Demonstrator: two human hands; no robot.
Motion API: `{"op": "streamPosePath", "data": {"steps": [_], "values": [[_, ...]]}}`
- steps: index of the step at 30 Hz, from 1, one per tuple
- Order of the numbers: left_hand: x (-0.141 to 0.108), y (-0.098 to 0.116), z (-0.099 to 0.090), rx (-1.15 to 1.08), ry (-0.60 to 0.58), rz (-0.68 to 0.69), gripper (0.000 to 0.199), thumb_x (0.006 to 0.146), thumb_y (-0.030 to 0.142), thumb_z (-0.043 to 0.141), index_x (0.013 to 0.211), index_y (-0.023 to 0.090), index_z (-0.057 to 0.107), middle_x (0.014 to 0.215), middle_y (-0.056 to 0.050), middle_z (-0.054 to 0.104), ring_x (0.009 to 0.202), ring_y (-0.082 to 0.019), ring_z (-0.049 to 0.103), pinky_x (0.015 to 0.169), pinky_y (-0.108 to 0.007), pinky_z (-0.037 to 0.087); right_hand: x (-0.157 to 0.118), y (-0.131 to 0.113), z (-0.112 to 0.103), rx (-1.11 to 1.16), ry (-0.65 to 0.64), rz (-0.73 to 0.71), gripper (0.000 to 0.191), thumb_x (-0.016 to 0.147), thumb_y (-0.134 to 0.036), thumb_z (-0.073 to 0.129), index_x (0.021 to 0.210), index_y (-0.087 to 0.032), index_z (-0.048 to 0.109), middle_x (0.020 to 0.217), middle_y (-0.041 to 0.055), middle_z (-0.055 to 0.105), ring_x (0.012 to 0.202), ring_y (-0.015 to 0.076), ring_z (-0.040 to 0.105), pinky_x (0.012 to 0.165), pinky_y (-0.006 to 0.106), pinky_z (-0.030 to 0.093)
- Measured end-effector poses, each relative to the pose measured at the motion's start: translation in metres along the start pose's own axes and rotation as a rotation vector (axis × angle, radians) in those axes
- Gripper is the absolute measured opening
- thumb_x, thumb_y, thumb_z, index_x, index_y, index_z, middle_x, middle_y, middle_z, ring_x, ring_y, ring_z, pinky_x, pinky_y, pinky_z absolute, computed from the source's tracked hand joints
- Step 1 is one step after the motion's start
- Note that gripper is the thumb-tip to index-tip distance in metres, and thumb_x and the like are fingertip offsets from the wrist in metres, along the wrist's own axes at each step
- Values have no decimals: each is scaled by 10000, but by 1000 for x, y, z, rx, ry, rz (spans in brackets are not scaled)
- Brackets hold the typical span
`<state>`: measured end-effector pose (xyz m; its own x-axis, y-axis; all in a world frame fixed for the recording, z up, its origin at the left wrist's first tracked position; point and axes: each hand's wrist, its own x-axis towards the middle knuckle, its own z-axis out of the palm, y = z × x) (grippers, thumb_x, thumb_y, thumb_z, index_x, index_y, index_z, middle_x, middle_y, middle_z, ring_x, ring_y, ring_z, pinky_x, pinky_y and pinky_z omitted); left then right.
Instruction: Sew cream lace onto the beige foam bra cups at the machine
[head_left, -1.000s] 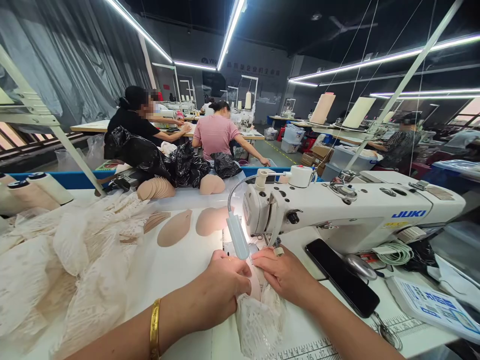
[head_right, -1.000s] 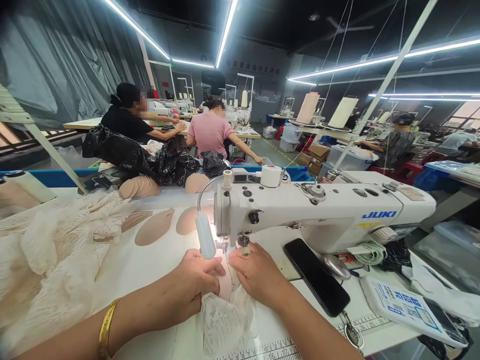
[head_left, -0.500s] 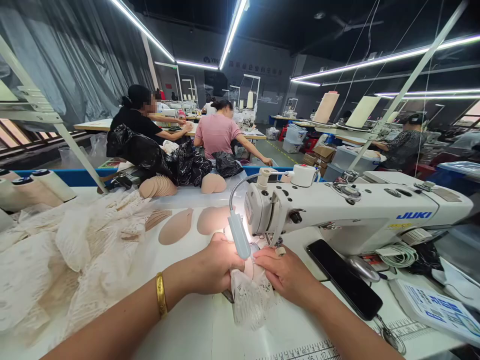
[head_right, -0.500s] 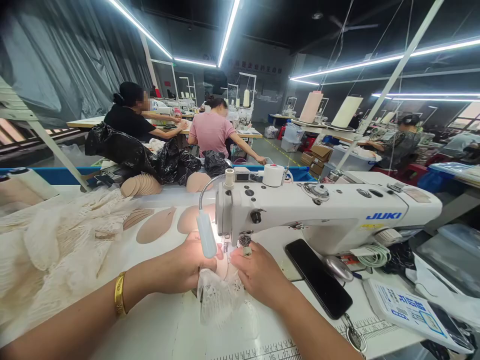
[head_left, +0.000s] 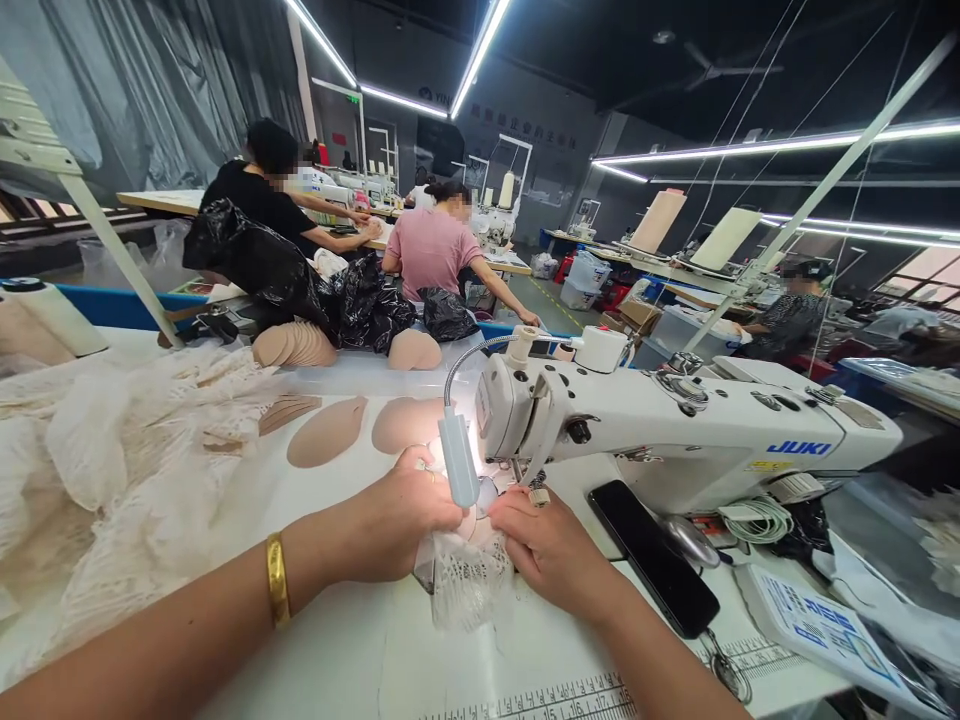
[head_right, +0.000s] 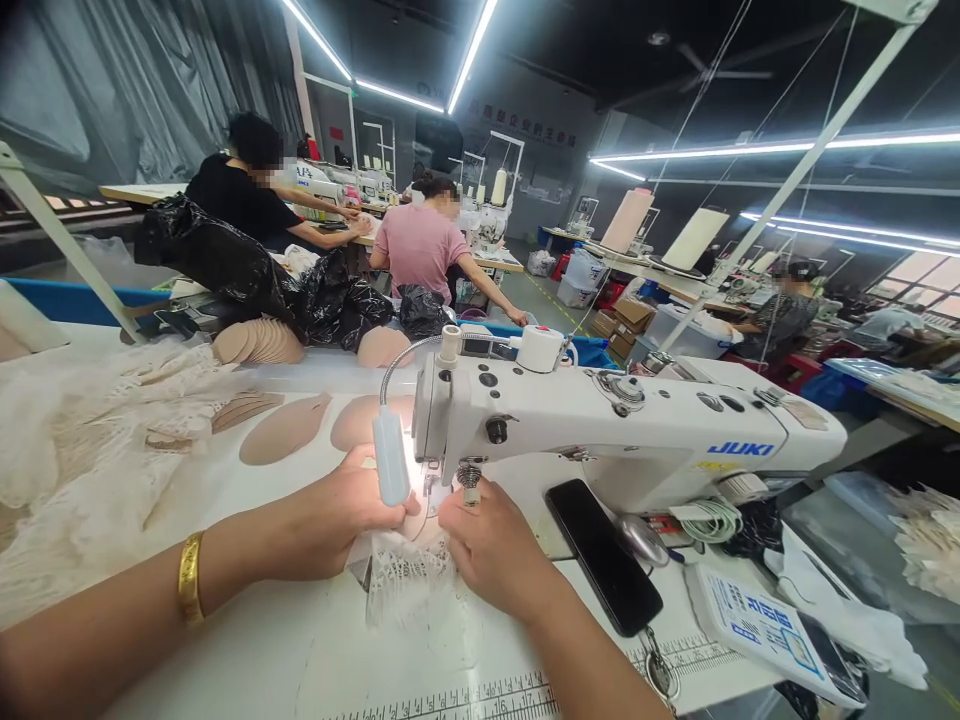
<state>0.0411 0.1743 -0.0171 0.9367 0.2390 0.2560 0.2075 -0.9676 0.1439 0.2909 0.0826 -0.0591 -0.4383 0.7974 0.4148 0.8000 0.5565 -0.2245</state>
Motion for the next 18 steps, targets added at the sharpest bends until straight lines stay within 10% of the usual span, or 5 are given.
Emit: {"op": "streamPosePath", "data": {"steps": [18], "values": [[7, -4, -3, -61, -6, -44, 100, 867, 137, 611, 868, 237, 626, 809, -25, 657, 813, -240, 572, 870, -420, 353, 6, -1, -10, 113, 213, 109, 279, 980, -72, 455, 1137, -229, 623, 1094, 92, 723, 1018, 282, 690, 786, 413, 619]]}}
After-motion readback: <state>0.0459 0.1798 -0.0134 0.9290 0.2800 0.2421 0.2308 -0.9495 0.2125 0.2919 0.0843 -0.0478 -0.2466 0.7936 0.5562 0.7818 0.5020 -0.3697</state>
